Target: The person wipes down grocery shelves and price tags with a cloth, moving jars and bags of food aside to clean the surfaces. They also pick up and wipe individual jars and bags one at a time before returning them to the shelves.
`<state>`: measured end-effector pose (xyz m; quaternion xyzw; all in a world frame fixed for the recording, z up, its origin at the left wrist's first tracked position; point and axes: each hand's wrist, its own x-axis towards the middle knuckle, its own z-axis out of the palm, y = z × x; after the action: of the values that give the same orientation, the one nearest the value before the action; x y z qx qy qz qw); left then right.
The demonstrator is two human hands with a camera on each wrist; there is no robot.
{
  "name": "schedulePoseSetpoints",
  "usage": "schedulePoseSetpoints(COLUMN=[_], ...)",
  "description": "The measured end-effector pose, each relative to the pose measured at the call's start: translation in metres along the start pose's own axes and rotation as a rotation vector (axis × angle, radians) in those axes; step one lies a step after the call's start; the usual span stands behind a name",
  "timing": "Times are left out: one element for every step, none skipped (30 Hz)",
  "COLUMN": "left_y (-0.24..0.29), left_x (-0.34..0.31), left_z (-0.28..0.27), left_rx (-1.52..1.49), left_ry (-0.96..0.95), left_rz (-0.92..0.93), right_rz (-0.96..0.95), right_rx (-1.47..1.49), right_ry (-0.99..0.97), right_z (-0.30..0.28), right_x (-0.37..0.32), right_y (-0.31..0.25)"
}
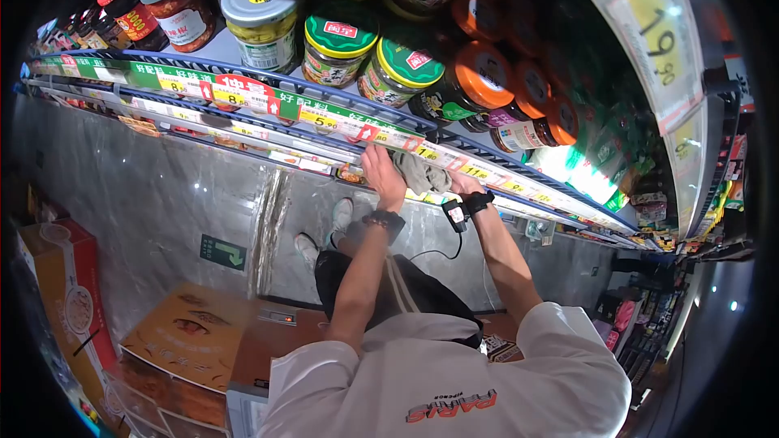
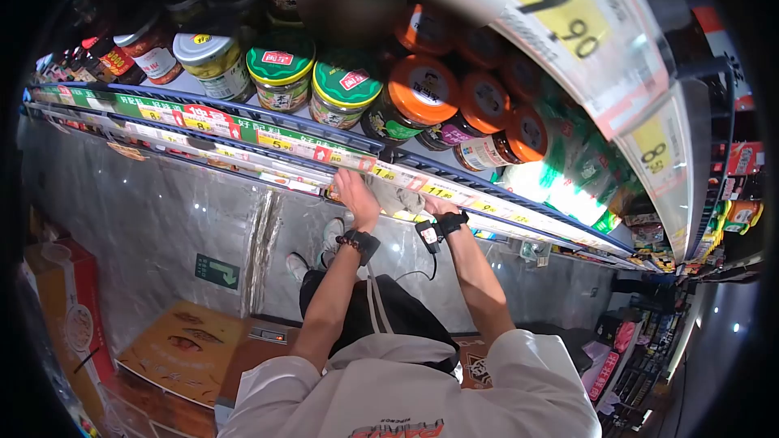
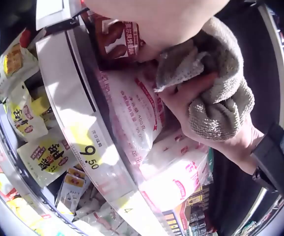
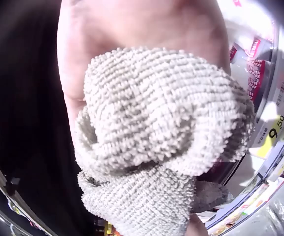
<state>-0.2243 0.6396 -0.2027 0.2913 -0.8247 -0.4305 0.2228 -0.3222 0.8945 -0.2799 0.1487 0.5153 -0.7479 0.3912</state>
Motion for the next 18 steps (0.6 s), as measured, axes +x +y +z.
schedulePoseSetpoints(left_y=[0.000,0.001,0.002,0.004,0.007,0.006,0.006,0.006,0.006,0.011,0.017,0.022,0.024,0.022,0.023,0.024,0.026,0.026], left_x=[0.000,-0.001,-0.001,0.000,0.001,0.004,0.005,0.005,0.004,0.004,0.002,-0.001,-0.003,-0.007,-0.010,-0.013,-0.016,-0.020], left_z=[-0.003,-0.006,-0.009,-0.012,-0.015,-0.021,-0.027,-0.032,-0.039,-0.050,-0.063,-0.077,-0.090,-0.104,-0.119,-0.133,-0.148,-0.164], left_rx=[-0.008,-0.015,-0.001,0.013,0.027,0.023,-0.089,-0.201,-0.313,-0.375,-0.411,-0.444,-0.473,-0.421,-0.454,-0.484,-0.512,-0.475], left_ry=[-0.011,-0.025,-0.006,0.011,0.028,0.062,0.003,-0.059,-0.123,-0.163,-0.182,-0.199,-0.213,-0.265,-0.316,-0.365,-0.414,-0.404], left_rz=[0.038,0.075,0.111,0.147,0.187,0.290,0.286,0.281,0.272,0.240,0.218,0.196,0.176,0.155,0.116,0.075,0.030,0.100], right_rz=[-0.007,-0.012,-0.018,0.009,-0.031,0.024,0.079,0.048,0.022,0.057,0.090,0.089,0.087,0.088,0.102,0.117,0.135,0.136], right_rx=[-0.009,-0.016,-0.023,-0.082,-0.019,-0.002,0.019,-0.061,-0.237,-0.194,-0.149,-0.149,-0.149,-0.144,-0.140,-0.136,-0.130,-0.165], right_ry=[-0.002,-0.004,-0.005,0.048,-0.037,-0.020,-0.003,0.049,0.101,0.053,0.005,0.010,0.010,0.007,0.008,0.005,0.004,0.006], right_z=[0.013,0.021,0.025,0.021,0.022,0.038,0.060,0.069,0.105,0.131,0.148,0.157,0.164,0.172,0.182,0.192,0.195,0.195], right_x=[-0.014,-0.025,-0.031,-0.028,-0.034,-0.042,-0.052,-0.061,-0.083,-0.102,-0.117,-0.130,-0.139,-0.149,-0.159,-0.167,-0.174,-0.178], right_y=[-0.007,-0.011,-0.011,-0.011,-0.014,-0.023,-0.033,-0.034,-0.045,-0.054,-0.060,-0.062,-0.063,-0.062,-0.065,-0.069,-0.068,-0.066])
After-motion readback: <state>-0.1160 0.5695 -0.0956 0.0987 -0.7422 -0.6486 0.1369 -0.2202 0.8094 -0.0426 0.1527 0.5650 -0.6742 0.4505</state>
